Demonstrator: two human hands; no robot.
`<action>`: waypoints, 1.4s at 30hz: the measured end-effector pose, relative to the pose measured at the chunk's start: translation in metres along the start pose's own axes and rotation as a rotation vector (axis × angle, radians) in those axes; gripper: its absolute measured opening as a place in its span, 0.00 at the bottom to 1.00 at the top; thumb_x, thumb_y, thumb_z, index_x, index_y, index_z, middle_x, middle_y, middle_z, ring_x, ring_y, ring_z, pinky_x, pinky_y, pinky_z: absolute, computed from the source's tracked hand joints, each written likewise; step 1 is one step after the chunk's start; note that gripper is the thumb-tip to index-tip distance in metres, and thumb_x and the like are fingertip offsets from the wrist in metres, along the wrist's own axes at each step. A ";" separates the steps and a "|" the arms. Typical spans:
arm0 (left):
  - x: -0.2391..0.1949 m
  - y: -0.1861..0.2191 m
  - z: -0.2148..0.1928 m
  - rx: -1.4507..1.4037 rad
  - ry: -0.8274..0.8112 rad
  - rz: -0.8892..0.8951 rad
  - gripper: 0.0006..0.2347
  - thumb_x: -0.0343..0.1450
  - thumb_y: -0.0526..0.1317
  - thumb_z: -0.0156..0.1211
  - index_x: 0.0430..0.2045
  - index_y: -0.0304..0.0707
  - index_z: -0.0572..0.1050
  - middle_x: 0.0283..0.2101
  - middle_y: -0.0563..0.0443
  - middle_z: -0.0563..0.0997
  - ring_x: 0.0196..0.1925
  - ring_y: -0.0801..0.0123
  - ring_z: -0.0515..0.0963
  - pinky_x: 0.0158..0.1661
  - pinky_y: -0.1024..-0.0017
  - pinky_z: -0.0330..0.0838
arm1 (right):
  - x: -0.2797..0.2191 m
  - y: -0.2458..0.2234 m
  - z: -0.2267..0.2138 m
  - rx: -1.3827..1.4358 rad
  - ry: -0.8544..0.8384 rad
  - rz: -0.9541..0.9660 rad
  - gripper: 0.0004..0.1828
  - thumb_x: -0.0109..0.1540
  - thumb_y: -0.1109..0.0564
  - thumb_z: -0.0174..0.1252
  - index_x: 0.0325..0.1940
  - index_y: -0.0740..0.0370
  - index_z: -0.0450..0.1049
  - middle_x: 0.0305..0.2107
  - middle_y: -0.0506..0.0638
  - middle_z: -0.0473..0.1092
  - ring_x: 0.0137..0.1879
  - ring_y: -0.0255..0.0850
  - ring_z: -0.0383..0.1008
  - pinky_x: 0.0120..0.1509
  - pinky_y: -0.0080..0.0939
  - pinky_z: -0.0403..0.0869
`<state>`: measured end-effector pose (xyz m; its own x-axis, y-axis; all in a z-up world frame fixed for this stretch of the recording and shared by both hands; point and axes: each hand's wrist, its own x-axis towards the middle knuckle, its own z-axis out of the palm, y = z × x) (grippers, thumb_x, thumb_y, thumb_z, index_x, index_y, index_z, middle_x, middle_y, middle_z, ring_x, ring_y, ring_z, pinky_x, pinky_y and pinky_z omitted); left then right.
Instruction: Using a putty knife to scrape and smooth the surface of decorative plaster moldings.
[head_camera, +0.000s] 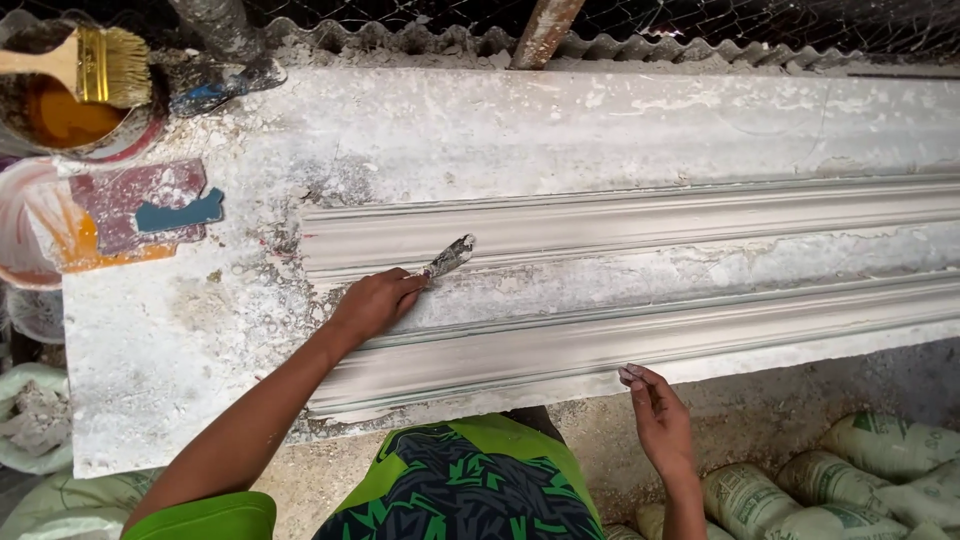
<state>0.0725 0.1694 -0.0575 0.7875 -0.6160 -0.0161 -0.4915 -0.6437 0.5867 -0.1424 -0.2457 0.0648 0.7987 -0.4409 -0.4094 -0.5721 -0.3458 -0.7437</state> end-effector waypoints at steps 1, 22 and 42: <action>0.005 0.002 0.004 0.001 -0.005 0.007 0.12 0.75 0.42 0.54 0.51 0.47 0.80 0.45 0.43 0.84 0.34 0.45 0.83 0.27 0.51 0.77 | -0.001 0.001 -0.001 0.004 0.007 0.004 0.21 0.67 0.48 0.52 0.61 0.59 0.76 0.55 0.52 0.78 0.65 0.42 0.76 0.69 0.40 0.70; 0.095 0.072 0.060 0.008 -0.037 0.071 0.13 0.76 0.40 0.54 0.53 0.45 0.79 0.31 0.43 0.79 0.27 0.44 0.79 0.22 0.51 0.72 | -0.018 0.031 -0.022 0.040 0.124 0.098 0.22 0.67 0.50 0.52 0.63 0.60 0.74 0.55 0.54 0.79 0.63 0.43 0.77 0.67 0.41 0.72; 0.189 0.154 0.119 -0.037 -0.102 0.025 0.12 0.76 0.40 0.47 0.51 0.49 0.78 0.33 0.38 0.77 0.31 0.34 0.78 0.27 0.43 0.70 | -0.018 0.091 -0.060 0.095 0.173 -0.030 0.21 0.68 0.54 0.51 0.63 0.60 0.73 0.52 0.55 0.79 0.60 0.44 0.78 0.66 0.43 0.77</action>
<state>0.1009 -0.1000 -0.0668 0.7326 -0.6756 -0.0825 -0.4948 -0.6119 0.6171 -0.2194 -0.3185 0.0362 0.7668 -0.5698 -0.2955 -0.5215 -0.2847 -0.8043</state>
